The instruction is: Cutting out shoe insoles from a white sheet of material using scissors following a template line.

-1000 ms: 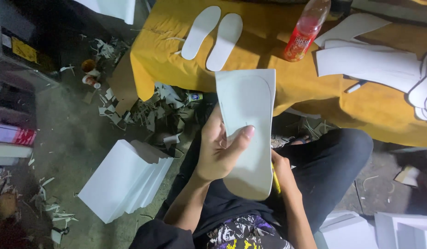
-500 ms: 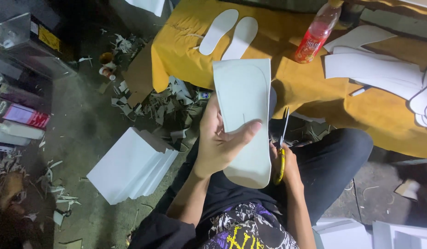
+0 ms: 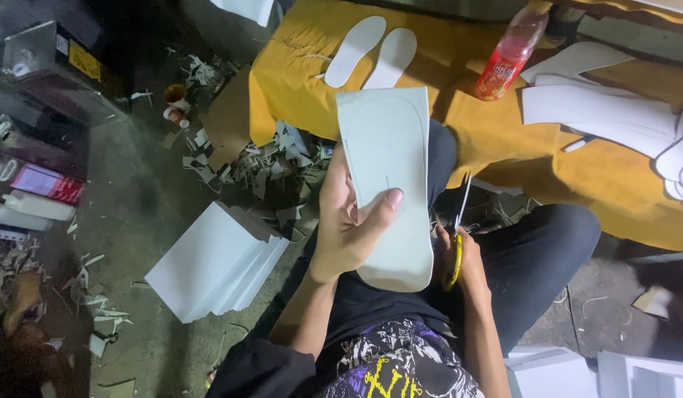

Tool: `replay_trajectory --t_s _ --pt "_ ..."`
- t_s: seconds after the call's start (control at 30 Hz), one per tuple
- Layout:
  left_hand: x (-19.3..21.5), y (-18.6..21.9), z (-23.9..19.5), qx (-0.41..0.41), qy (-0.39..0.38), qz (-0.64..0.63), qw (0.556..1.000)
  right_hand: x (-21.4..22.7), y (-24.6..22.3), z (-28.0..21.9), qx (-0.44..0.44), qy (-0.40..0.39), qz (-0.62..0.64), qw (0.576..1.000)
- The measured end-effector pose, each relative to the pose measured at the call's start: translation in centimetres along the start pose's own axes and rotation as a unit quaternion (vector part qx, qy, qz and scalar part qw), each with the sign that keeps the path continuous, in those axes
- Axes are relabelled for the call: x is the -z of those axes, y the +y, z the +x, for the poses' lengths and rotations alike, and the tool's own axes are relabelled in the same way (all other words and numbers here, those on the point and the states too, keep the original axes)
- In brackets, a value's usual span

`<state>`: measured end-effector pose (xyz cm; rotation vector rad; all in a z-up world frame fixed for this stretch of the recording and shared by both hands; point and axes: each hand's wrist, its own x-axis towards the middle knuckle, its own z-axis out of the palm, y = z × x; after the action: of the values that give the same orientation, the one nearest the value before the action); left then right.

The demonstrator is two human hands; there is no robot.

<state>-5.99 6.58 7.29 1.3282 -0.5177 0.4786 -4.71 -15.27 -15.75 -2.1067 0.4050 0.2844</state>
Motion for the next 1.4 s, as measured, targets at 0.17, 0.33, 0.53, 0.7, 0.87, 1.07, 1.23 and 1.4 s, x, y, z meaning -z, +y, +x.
replay_trajectory --t_s 0.17,0.33,0.53,0.7,0.87,1.07,1.23,1.4 --pt "0.7 -0.1 -0.3 0.001 0.002 0.002 1.0 -0.1 0.2 0.3 0.004 -0.007 -0.026 1.0" --pt "1.2 -0.1 -0.7 0.007 0.015 -0.008 1.0 -0.1 1.1 0.4 0.01 -0.008 0.002 1.0" --pt "1.1 0.2 -0.9 0.01 0.024 0.016 1.0 0.0 0.2 -0.9 0.048 0.0 0.041 0.998" --pt "1.1 -1.1 -1.2 0.013 0.02 0.015 1.0 0.1 -0.3 -3.2 0.141 0.078 0.068 0.985" --pt "0.6 -1.8 -0.8 0.017 0.024 0.016 0.999 3.2 -3.9 -7.2 0.203 0.087 0.11 0.969" --pt "-0.9 -1.7 -0.4 0.09 0.008 -0.006 0.996 6.5 -10.1 -11.8 0.176 0.02 0.032 0.984" --pt "-1.2 -2.5 0.2 0.09 -0.013 0.005 0.996 7.0 -10.9 -12.7 0.267 -0.019 0.044 0.963" --pt "-1.5 -4.4 0.5 0.093 -0.012 0.024 0.995 7.1 -10.9 -12.5 0.223 -0.057 -0.006 0.973"
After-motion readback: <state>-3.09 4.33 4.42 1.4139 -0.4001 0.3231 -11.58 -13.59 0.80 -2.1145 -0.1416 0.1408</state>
